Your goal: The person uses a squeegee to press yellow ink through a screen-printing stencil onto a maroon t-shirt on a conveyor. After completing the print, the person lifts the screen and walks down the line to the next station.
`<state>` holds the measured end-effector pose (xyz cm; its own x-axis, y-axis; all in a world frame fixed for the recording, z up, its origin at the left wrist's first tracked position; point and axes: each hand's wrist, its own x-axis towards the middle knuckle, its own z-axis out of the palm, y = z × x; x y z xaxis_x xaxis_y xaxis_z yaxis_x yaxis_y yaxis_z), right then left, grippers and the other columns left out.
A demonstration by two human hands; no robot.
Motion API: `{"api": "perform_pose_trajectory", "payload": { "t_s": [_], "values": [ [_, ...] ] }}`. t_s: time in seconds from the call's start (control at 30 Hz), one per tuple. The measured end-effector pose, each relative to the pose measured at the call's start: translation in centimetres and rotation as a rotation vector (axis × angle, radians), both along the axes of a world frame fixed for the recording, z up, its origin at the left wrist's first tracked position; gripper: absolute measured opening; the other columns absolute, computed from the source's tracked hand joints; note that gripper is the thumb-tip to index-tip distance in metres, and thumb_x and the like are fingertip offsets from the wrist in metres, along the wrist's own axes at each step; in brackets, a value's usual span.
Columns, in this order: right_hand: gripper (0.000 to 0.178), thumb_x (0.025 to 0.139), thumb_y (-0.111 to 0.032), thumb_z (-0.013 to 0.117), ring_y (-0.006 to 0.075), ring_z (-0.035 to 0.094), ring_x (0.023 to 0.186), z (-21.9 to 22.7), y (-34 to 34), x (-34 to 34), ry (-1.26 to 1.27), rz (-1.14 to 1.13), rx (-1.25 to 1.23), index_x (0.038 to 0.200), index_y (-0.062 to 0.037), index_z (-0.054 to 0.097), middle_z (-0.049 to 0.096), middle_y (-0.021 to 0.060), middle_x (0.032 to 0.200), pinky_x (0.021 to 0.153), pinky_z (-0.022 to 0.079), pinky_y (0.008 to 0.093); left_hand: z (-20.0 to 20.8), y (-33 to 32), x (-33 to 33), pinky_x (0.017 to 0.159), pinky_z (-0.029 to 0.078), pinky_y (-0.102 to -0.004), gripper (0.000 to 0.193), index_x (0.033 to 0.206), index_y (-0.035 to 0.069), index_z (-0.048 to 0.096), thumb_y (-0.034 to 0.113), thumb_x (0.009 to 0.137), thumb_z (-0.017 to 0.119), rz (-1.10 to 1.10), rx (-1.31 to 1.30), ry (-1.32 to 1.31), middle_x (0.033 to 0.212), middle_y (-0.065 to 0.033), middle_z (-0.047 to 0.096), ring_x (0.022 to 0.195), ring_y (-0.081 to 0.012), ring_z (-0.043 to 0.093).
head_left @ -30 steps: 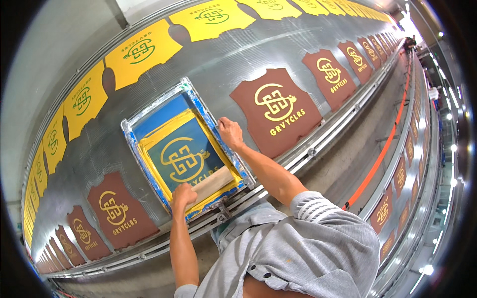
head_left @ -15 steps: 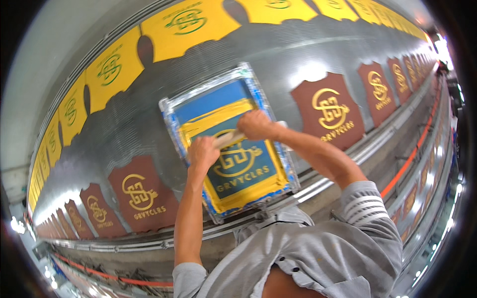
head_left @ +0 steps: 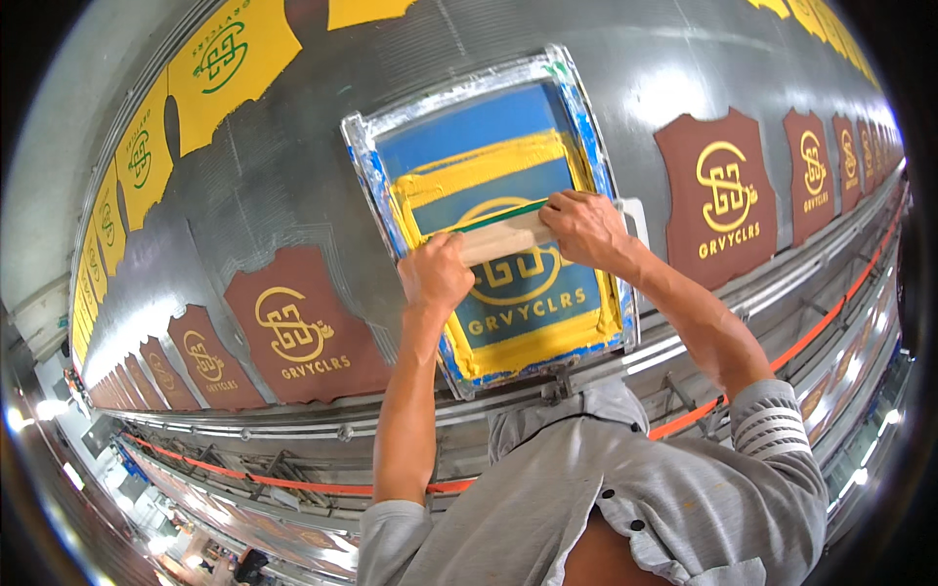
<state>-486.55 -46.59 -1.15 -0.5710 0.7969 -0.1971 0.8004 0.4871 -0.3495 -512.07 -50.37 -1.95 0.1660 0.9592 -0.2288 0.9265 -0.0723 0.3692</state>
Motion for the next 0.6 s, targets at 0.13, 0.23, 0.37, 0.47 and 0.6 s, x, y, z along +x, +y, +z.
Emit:
{"api": "perform_pose_trajectory", "payload": {
  "t_s": [0.13,0.23,0.37,0.47,0.6],
  "values": [
    [0.017,0.072,-0.005,0.07,0.0283,0.066,0.091,-0.5,-6.5,1.3,0.113,0.022,0.036,0.088,-0.0037,0.066,0.065,0.0114,0.089,0.076,0.055,0.0386,-0.2,-6.6,1.0,0.067,0.058,-0.0425,0.035,0.1,0.008,0.075,0.004,0.068,0.062,-0.008,0.105,-0.048,0.1,-0.0057,0.073,0.079,-0.0303,0.071],
    [0.017,0.068,-0.004,0.065,0.0308,0.065,0.089,-0.1,-11.8,2.2,0.156,0.0,0.043,0.085,-0.0033,0.062,0.062,0.0124,0.088,0.076,0.055,0.0417,-1.1,-12.8,1.9,0.071,0.058,-0.0409,0.038,0.101,0.011,0.076,0.003,0.068,0.06,0.018,0.064,-0.069,0.105,-0.0049,0.073,0.083,-0.0295,0.071],
    [0.02,0.066,-0.005,0.067,0.0292,0.062,0.087,-0.3,-18.5,3.5,0.168,-0.009,0.013,0.084,-0.0037,0.057,0.06,0.0099,0.089,0.077,0.053,0.0401,-0.6,-18.7,3.3,0.072,0.058,-0.0393,0.039,0.1,0.008,0.075,0.002,0.064,0.063,0.006,0.103,-0.057,0.102,-0.0062,0.073,0.085,-0.0276,0.071],
    [0.019,0.066,-0.004,0.064,0.0309,0.064,0.09,-0.4,-21.1,3.6,0.217,-0.062,0.053,0.084,-0.0036,0.06,0.06,0.0123,0.088,0.085,0.052,0.0427,-0.7,-20.4,3.4,0.075,0.057,-0.0391,0.037,0.1,0.006,0.075,0.003,0.064,0.065,-0.011,0.11,-0.043,0.102,-0.0077,0.073,0.088,-0.0279,0.071],
    [0.041,0.08,-0.028,0.074,0.038,0.061,0.107,1.1,-19.1,4.6,0.385,-0.056,-0.251,0.111,-0.0018,0.065,0.066,0.0185,0.106,0.097,0.045,0.0519,0.9,-19.3,3.6,0.096,0.047,-0.0495,0.034,0.101,0.007,0.074,0.01,0.068,0.071,-0.063,0.052,0.032,0.103,-0.0079,0.073,0.103,-0.0284,0.067]
  ]
}}
